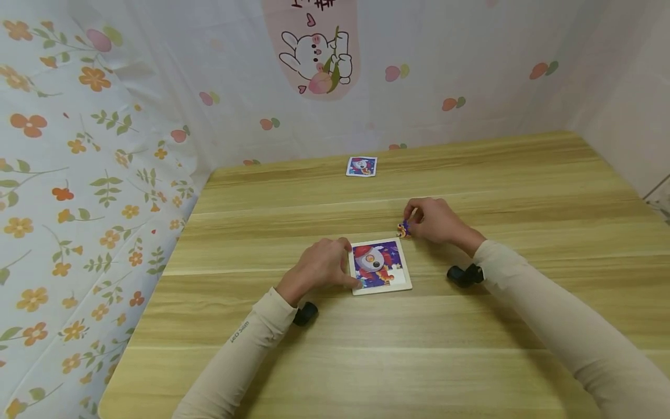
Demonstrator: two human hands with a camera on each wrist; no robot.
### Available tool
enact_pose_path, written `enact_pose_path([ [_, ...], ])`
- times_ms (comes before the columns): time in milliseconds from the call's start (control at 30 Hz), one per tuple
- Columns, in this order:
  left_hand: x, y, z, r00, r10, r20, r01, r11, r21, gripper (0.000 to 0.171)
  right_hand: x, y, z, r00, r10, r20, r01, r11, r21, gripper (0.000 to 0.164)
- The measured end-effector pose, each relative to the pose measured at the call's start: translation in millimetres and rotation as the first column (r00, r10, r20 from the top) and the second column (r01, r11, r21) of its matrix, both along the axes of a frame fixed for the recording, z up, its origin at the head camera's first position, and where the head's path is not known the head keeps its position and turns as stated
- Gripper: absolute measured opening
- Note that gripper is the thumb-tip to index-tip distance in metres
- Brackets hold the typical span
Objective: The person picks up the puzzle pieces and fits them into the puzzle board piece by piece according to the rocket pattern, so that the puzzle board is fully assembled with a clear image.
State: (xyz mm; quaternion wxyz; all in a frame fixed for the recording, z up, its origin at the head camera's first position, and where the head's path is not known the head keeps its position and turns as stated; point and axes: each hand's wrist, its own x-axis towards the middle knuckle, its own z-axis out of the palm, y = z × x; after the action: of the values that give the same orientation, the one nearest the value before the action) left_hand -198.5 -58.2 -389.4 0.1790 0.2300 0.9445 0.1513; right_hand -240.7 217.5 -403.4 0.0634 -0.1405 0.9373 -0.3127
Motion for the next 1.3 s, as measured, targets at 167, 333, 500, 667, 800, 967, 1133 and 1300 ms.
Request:
enact_pose_path([
  [167,0.6,-0.4,-1.3,1.0,0.008,0.005,-0.008,1.0,0.004,0.078,2.3,7.2,0.3,0.998,-0.036,0.06,0.041,0.996,-0.078,0.012],
  [333,1.9,-0.7,-1.4,0.999,0.032,0.025,-0.032,0.999,0.015,0.077,4.5,8.2,1.6,0.996,-0.03,0.08,0.038,0.994,-0.1,0.013],
  [500,1.2,-0.4,-1.1,0.999,0.0,0.044,0.0,1.0,0.011,0.075,7.5,7.3,1.4,0.996,-0.029,0.085,0.037,0.995,-0.098,0.013],
  [667,-0.6,-1.6,-2.9,0.997,-0.006,0.08,0.005,1.0,0.014,0.073,10.3,6.9,4.2,0.994,-0.038,0.107,0.049,0.993,-0.111,0.013],
  [800,-2.6,-3.6,-4.5,0.997,0.006,0.08,-0.007,1.0,0.017,0.07,11.7,6.0,10.2,0.989,-0.035,0.145,0.06,0.984,-0.166,0.014],
  [967,-4.3,-4.0,-6.1,0.995,0.018,0.098,-0.02,1.0,0.019,0.068,16.1,4.3,15.5,0.976,0.006,0.219,0.049,0.969,-0.242,0.017],
  [1133,-5.8,-3.3,-6.1,0.994,0.032,0.104,-0.032,0.999,0.005,0.072,20.5,0.1,18.0,0.966,0.073,0.25,0.0,0.96,-0.279,0.018],
  [1300,-5.4,-3.2,-4.6,0.992,0.047,0.118,-0.048,0.999,0.002,0.074,23.6,-2.2,16.6,0.935,0.2,0.292,-0.105,0.944,-0.312,0.018],
])
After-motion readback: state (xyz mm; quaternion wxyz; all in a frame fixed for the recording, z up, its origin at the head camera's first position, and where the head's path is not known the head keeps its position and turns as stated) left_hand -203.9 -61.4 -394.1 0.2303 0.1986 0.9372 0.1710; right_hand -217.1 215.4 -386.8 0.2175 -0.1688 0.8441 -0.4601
